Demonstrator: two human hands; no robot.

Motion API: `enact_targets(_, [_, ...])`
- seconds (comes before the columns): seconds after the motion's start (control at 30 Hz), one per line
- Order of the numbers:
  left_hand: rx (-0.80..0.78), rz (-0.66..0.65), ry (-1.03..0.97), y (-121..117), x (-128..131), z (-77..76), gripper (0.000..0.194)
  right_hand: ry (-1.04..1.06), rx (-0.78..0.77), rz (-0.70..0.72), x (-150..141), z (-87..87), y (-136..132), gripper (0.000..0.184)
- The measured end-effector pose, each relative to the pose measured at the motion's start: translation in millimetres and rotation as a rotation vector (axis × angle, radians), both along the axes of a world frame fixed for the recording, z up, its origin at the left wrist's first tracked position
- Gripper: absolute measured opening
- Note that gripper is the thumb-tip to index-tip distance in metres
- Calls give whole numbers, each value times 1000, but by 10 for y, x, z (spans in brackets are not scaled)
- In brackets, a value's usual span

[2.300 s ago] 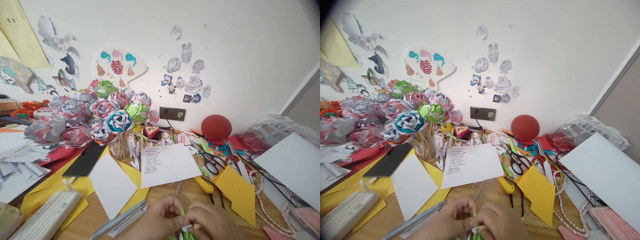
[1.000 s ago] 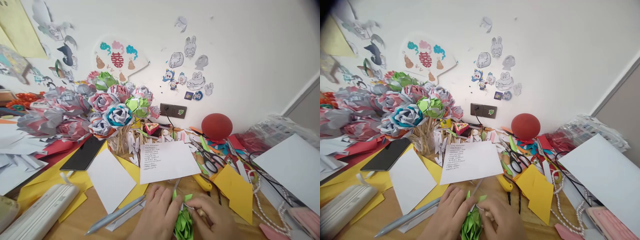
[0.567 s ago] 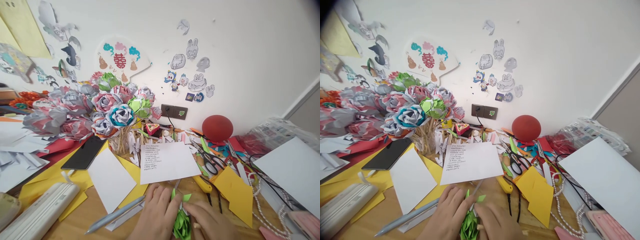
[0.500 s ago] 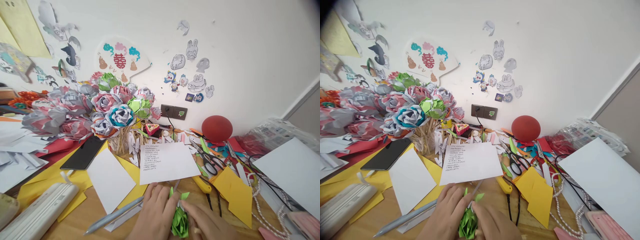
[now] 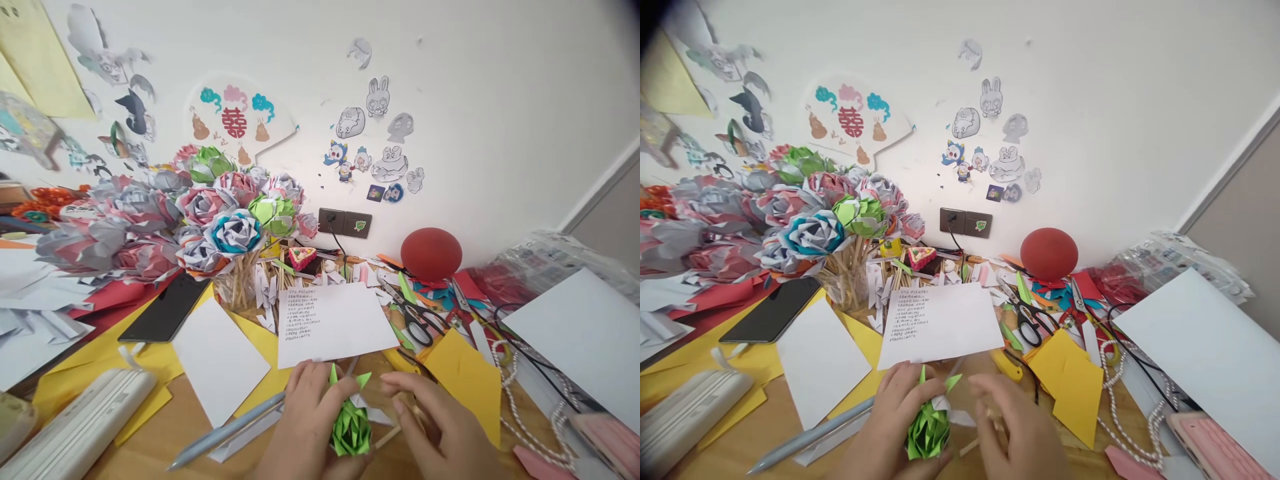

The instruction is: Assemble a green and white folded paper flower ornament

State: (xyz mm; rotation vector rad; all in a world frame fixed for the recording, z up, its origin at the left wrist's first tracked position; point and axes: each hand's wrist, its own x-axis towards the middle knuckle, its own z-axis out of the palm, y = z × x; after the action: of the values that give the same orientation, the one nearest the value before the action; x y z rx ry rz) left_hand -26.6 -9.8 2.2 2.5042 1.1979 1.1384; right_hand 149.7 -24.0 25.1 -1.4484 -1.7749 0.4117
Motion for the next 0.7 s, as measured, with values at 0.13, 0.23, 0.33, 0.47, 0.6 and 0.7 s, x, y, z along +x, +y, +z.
enact_targets(0.13, [-47, -20, -108, 11, -36, 7, 46, 102, -212, 39, -1, 32, 62, 27])
enact_targets(0.23, [12, -9, -181, 16, -54, -20, 46, 197, -332, 109, -51, 73, 54, 34])
enact_targets(0.33, [33, 18, -165, 3, -55, -65, 51, 333, -382, 105, -79, 110, 22, 43])
enact_targets(0.47, [69, 49, -113, 4, -50, -185, 60, 434, -393, 119, -57, 43, 17, 47])
enact_targets(0.6, [192, 60, 47, 30, -67, -284, 66, 402, -320, 1, -6, -62, 74, 44])
enact_targets(0.7, [255, 83, 81, 32, -90, -243, 60, 340, -267, -33, 25, -59, 112, 41])
